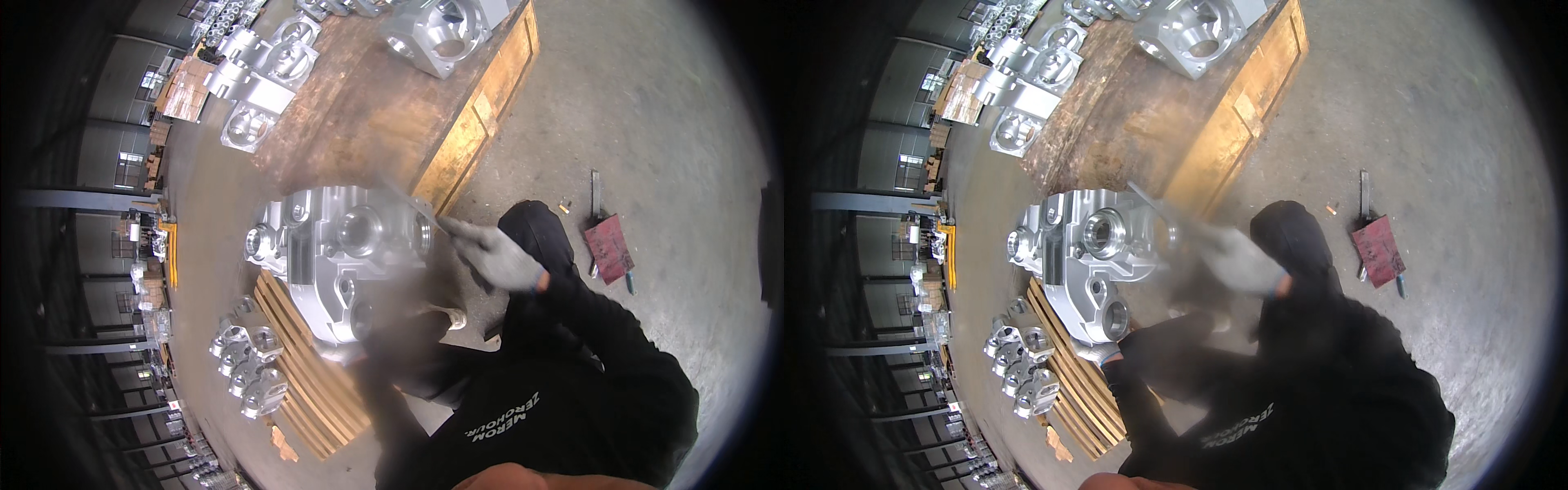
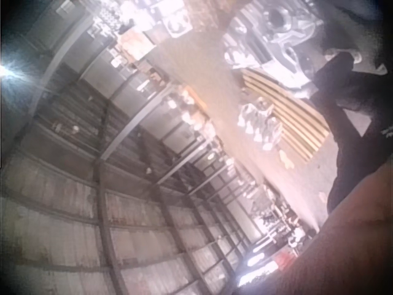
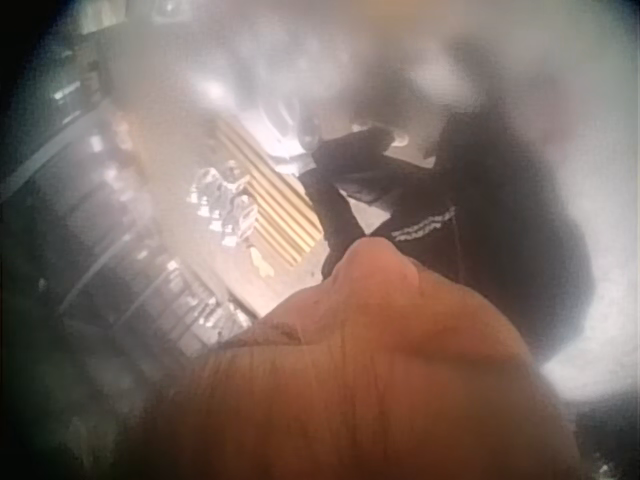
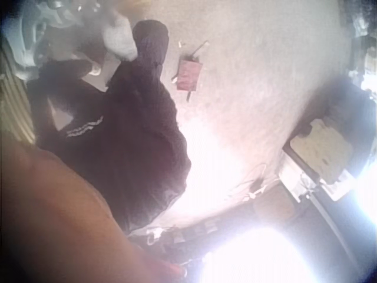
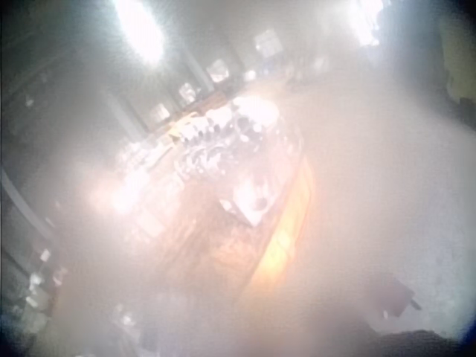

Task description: The person deburrs and smooths the edges of a large aluminum casting using a hand file and a sanding block. They repeatedly reposition the part on a wooden pallet, work on multiple edges and faces, and then place the finished part onto a stack of similar castings.

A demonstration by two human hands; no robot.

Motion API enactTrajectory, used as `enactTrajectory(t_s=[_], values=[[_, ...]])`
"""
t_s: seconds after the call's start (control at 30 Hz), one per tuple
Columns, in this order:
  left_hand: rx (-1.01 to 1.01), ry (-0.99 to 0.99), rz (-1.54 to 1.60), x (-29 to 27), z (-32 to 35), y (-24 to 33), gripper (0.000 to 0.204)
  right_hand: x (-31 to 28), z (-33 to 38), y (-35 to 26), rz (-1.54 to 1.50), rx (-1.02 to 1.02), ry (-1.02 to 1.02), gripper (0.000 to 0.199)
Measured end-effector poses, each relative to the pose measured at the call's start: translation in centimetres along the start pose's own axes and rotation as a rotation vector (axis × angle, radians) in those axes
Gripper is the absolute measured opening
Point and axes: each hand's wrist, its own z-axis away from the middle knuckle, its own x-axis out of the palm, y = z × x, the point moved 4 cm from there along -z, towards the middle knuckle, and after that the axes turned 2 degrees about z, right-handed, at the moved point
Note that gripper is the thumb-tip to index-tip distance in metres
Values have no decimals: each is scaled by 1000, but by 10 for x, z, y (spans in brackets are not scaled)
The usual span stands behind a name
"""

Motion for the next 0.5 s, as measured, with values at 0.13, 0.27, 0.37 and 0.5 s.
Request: enactTrajectory(t_s=[0.13,0.27,0.37,0.5], values=[[253,-11,-293,-25,-33,6,73,-3,-3,0,93,-119,15,51],[69,-131,-158,-40,-49,-3,75,-7,-6,1,-179,-143,-24,51],[-84,-195,36,-42,-53,-7,75,-9,-7,5,-154,14,-47,51],[-29,-187,4,-52,-70,-1,74,-14,-7,-1,-89,-52,-37,50]])
